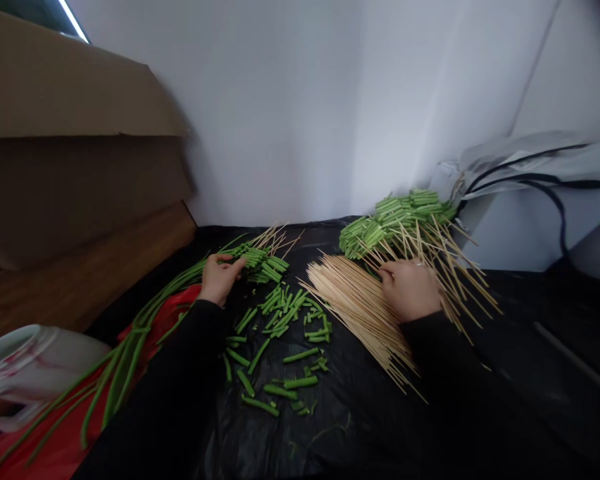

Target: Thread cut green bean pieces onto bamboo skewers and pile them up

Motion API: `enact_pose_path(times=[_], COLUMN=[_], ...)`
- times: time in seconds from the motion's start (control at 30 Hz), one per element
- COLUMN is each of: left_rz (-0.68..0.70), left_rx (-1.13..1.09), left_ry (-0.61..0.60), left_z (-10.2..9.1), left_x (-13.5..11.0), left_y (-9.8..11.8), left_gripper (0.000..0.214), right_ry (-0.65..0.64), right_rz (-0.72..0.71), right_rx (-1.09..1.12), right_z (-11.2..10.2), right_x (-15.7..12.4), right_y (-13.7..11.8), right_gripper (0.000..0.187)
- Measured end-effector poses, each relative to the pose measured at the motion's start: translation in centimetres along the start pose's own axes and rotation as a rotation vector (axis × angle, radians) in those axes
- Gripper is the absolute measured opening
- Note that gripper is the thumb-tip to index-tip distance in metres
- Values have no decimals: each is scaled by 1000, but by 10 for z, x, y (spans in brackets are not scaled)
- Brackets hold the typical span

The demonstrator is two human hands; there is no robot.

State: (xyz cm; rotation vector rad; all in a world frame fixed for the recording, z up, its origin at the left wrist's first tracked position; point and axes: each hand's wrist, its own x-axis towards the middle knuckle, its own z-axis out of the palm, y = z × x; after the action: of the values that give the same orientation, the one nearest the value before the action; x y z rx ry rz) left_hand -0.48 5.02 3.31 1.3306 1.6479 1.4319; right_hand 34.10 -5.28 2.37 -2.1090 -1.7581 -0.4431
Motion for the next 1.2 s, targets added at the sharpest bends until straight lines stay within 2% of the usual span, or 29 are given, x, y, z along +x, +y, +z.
enact_pose_path(times=[0.07,0.2,0.27,0.37,0.47,0.53,0.7,0.83,1.0,1.2], left_rz=[18,38,21,15,58,103,228,328,347,356], left_rx=[-53,-156,-167,-177,-122,-44,196,372,485,519], left_ry=[-77,-324,-376,-305,-203,-179,-224,-245,-294,-287], left_z=[1,4,2,-5,-12,-13,-8,-6,-5,-4], left_x=[-16,-59,-74,-80,-73,-68,-66,-69,-75,-77], left_y=[8,20,20,13,1,-8,-26,-31,-26,-24], left_gripper=[44,45,45,44,41,37,27,23,24,30], right_ry=[-62,-96,-107,-121,-134,-147,-163,-177,-269,-391], right_rz=[-38,-76,-88,-115,-179,-238,-343,-398,-456,-507], right_rx=[-28,-46,-49,-37,-7,19,88,133,189,276], right_z=[1,6,9,13,14,13,8,6,3,0], right_x=[-1,-3,-5,-6,-8,-11,-18,-20,-19,-23], right_y=[-2,-4,-4,-7,-14,-22,-36,-37,-36,-39], right_gripper=[23,24,26,27,27,28,28,29,27,19])
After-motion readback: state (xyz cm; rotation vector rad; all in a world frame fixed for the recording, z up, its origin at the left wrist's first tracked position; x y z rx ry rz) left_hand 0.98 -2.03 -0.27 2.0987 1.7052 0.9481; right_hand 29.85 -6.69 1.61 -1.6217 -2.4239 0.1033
